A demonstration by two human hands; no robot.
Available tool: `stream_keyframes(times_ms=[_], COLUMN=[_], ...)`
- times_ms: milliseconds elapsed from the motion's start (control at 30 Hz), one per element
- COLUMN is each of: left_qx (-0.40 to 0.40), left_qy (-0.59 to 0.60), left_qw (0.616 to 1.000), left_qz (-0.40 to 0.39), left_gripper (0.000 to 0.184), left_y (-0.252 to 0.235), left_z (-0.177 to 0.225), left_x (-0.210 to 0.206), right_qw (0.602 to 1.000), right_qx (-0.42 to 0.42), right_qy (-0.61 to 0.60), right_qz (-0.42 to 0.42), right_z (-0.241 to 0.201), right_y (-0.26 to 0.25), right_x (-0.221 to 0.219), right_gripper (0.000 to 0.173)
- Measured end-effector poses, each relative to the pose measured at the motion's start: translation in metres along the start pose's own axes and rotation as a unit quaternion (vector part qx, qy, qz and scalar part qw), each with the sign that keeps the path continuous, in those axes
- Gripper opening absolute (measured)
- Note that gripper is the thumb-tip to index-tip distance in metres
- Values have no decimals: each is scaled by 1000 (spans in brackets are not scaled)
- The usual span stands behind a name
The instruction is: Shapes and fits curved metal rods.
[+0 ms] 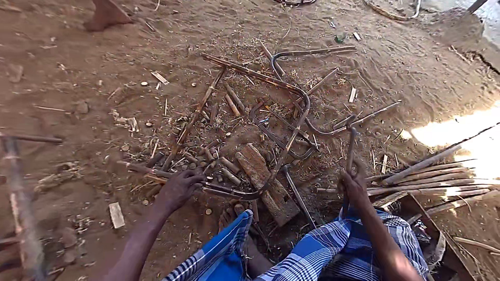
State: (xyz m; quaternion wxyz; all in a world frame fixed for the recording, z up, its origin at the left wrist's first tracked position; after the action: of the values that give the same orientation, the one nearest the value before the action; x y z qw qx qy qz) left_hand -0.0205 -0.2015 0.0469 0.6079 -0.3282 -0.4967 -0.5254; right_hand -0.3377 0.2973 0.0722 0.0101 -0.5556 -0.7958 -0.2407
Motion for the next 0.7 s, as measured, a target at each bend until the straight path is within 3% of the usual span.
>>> stream_keyframes(times_ms=[33, 100, 200, 267, 433, 567, 700], left_qx=[-4, -12, 0, 10, 25, 4, 39], left_qy=[3, 3, 9, 12, 29, 56, 100], left_qw=[1000, 1000, 1000, 1000, 999, 998, 993], left_qz=[2, 8, 3, -5, -9, 2, 48], left_gripper=[23, 22, 22, 20, 14, 14, 14], left_y=[2, 9, 13, 18, 18, 22, 48], left_z=[2, 5, 6, 9, 13, 22, 31], left_x=[-1, -6, -7, -9, -9, -7, -4], right_qw=[997, 987, 922, 894, 907, 912, 936], right_qx=[-20, -19, 31, 26, -15, -78, -114], right_qy=[-23, 83, 366, 427, 378, 240, 93], right_qz=[-68, -135, -126, -132, -184, -322, -321], right_z=[12, 32, 46, 64, 76, 85, 88], right_y=[11, 26, 38, 42, 37, 44, 51], right_x=[-15, -33, -44, -54, -76, -91, -98], right_gripper=[34, 47, 48, 49, 49, 36, 32])
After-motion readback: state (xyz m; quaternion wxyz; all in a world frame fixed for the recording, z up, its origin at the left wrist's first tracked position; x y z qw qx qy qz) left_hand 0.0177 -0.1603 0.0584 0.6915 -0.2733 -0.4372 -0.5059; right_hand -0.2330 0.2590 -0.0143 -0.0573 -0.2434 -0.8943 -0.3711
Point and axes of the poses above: each hand's wrist, its own y-axis away from the middle knuckle, its own x-axis out of the back of the hand, z = x × y, the point moved 9 cm from there along -y, towards the middle knuckle, and after that the axes turned 4 degrees about -x, right-handed, at the moved point
